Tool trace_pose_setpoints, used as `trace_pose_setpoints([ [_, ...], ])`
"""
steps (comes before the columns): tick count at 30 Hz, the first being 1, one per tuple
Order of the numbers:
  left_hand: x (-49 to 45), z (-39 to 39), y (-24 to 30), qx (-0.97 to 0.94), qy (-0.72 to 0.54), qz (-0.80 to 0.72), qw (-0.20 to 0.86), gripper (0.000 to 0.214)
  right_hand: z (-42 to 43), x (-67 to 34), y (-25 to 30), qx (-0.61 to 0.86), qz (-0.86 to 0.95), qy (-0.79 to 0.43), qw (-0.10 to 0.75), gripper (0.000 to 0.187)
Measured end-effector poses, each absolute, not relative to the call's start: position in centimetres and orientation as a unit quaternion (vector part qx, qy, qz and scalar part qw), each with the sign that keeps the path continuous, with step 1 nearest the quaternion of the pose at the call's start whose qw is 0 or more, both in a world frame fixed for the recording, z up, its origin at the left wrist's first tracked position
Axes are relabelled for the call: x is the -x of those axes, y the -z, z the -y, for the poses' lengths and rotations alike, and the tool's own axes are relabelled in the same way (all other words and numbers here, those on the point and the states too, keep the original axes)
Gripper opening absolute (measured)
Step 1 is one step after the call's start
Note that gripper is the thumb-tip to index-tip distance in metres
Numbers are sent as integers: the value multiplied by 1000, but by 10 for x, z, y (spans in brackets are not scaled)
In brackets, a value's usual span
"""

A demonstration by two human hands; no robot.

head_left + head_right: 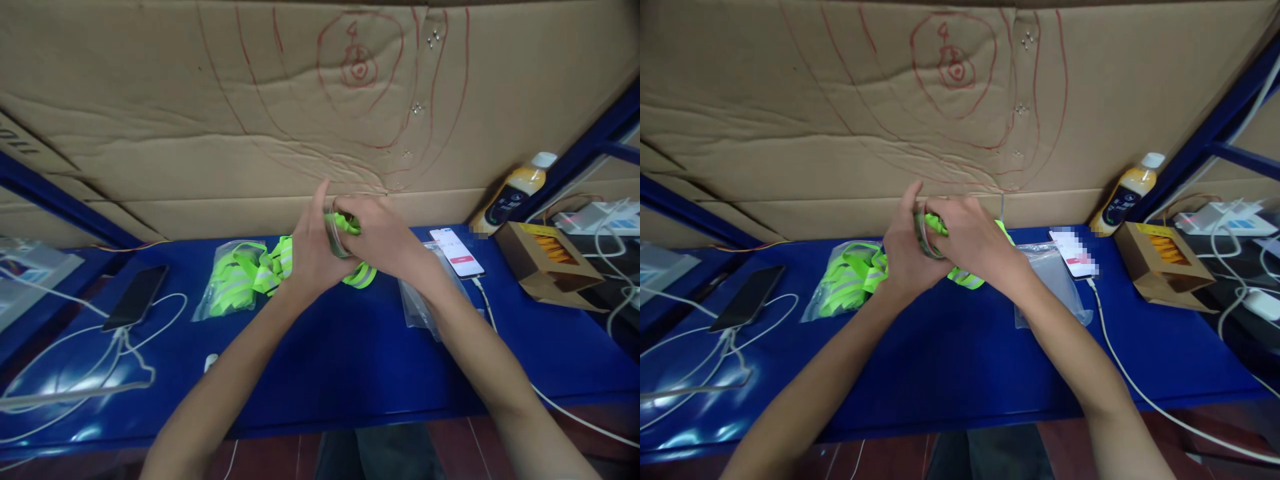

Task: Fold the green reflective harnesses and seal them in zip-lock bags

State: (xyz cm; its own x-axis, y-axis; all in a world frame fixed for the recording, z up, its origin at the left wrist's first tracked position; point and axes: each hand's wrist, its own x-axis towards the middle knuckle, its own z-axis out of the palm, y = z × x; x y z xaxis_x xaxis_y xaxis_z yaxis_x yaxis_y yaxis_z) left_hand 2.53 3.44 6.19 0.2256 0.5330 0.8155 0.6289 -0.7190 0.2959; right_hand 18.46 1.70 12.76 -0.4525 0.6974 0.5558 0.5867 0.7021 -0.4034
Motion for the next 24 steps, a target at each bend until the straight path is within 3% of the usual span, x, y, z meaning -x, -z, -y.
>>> trace_pose_setpoints([
  [5, -26, -33, -62, 774, 504, 380, 59, 107, -3, -195, -141, 395, 816, -154, 392, 11],
  [9, -26, -36, -63, 762, 519, 385, 39, 111, 5, -204, -148, 381, 743, -278, 474, 30],
  [11, -26, -37, -62, 754, 537, 378, 28, 112, 7, -204, -146, 371, 719, -307, 501, 31],
  [17, -26, -39, -63, 736, 575, 358, -3, 110, 10, -191, -142, 386, 792, -118, 458, 3],
  [20, -25, -38, -63, 742, 573, 349, -7, 109, 8, -187, -144, 392, 814, -75, 422, 10],
  [24, -22, -38, -65, 756, 562, 336, 20, 107, 3, -190, -147, 376, 840, -123, 371, 16],
])
